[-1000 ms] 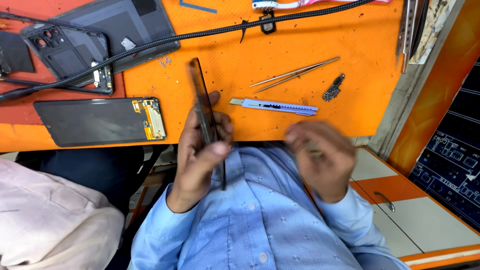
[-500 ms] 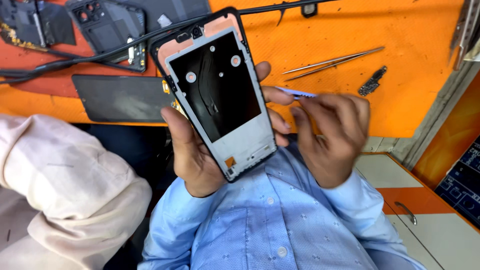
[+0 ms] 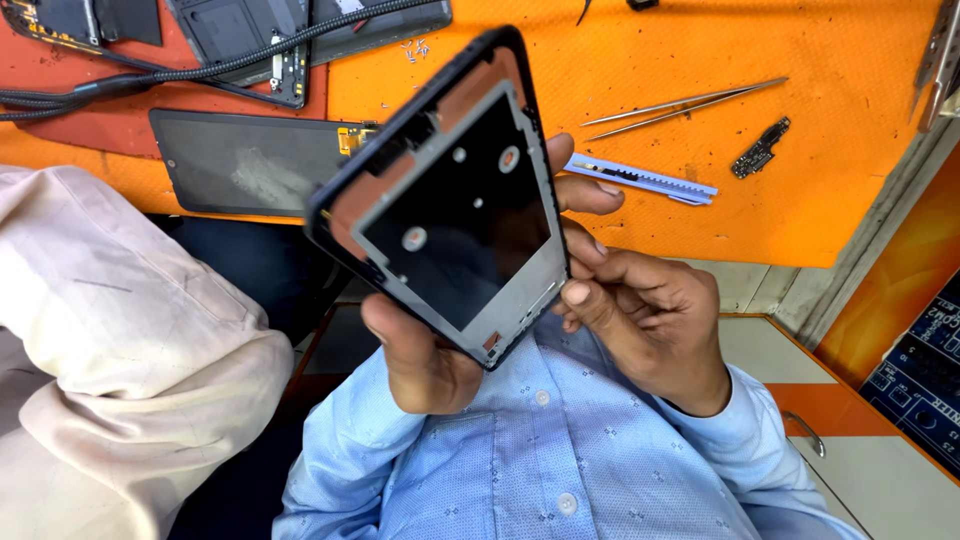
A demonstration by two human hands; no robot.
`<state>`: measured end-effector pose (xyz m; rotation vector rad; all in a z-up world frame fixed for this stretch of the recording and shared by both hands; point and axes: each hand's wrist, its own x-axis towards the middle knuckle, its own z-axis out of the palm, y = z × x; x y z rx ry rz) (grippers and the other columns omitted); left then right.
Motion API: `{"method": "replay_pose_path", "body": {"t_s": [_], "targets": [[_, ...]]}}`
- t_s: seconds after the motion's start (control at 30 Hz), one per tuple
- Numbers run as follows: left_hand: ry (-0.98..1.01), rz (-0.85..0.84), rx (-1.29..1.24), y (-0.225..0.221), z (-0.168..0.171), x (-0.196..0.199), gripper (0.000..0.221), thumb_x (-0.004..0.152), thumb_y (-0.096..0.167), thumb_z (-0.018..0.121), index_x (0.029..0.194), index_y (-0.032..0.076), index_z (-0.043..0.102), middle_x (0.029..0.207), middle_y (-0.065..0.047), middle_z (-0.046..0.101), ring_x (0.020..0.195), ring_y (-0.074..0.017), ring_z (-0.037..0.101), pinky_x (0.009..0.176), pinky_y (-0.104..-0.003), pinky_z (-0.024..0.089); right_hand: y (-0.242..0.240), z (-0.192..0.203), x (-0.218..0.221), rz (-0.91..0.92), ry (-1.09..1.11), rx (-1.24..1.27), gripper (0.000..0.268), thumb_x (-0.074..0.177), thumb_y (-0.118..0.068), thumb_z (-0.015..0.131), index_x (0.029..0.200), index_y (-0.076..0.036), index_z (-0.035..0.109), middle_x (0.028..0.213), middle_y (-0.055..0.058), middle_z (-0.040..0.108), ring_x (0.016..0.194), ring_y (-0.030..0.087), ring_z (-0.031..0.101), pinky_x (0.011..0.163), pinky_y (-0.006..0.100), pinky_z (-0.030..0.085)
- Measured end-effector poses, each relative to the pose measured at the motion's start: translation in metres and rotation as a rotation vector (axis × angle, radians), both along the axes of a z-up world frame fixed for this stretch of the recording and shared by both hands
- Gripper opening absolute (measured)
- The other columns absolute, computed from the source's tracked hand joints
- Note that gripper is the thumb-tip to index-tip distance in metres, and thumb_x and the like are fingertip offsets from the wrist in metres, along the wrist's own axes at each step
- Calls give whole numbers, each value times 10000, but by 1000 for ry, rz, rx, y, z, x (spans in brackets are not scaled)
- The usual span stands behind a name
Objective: The person disassembles a phone by removing internal components, handles a replacement screen and battery, and attempts to reassemble the device using a cable at a repair bench.
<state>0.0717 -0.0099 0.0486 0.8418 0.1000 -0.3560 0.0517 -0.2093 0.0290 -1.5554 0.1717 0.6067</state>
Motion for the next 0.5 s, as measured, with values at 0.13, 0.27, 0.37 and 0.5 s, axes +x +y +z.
{"method": "replay_pose_path", "body": {"t_s": [0.13, 0.27, 0.37, 0.5], "targets": [[-58, 35, 41, -3, -2, -4, 1247, 893, 926, 239, 1573, -119, 229, 1418, -312, 543, 1161, -233, 586, 832, -301, 498, 2, 1, -1, 39, -7, 73, 201, 1061, -82, 636, 1059, 113, 688, 929, 146, 748, 816, 142, 713, 751, 273, 616], [-43, 58, 26, 7, 0, -6, 1234, 890, 908, 257, 1608, -89, 141, 1453, -313, 503, 1105, -232, 603, 840, -322, 544, 4, 0, -1, 69, -50, 103, 255, 1046, -98, 611, 1179, 111, 670, 969, 154, 767, 830, 147, 727, 749, 269, 615], [-43, 43, 28, 9, -2, -8, 1228, 909, 905, 271, 1624, -85, 141, 1447, -325, 503, 1097, -233, 601, 904, -337, 538, 10, -6, 0, 58, -43, 110, 241, 1040, -106, 637, 1154, 103, 674, 957, 151, 769, 805, 136, 723, 716, 261, 613], [-5, 101, -35, 10, -12, -12, 1213, 936, 888, 319, 1640, -91, 181, 1431, -326, 486, 1119, -262, 598, 963, -387, 529, 10, 0, 7, 37, -95, -192, 167, 1032, -104, 642, 1078, 32, 726, 882, 90, 763, 744, 158, 707, 698, 276, 598]]}}
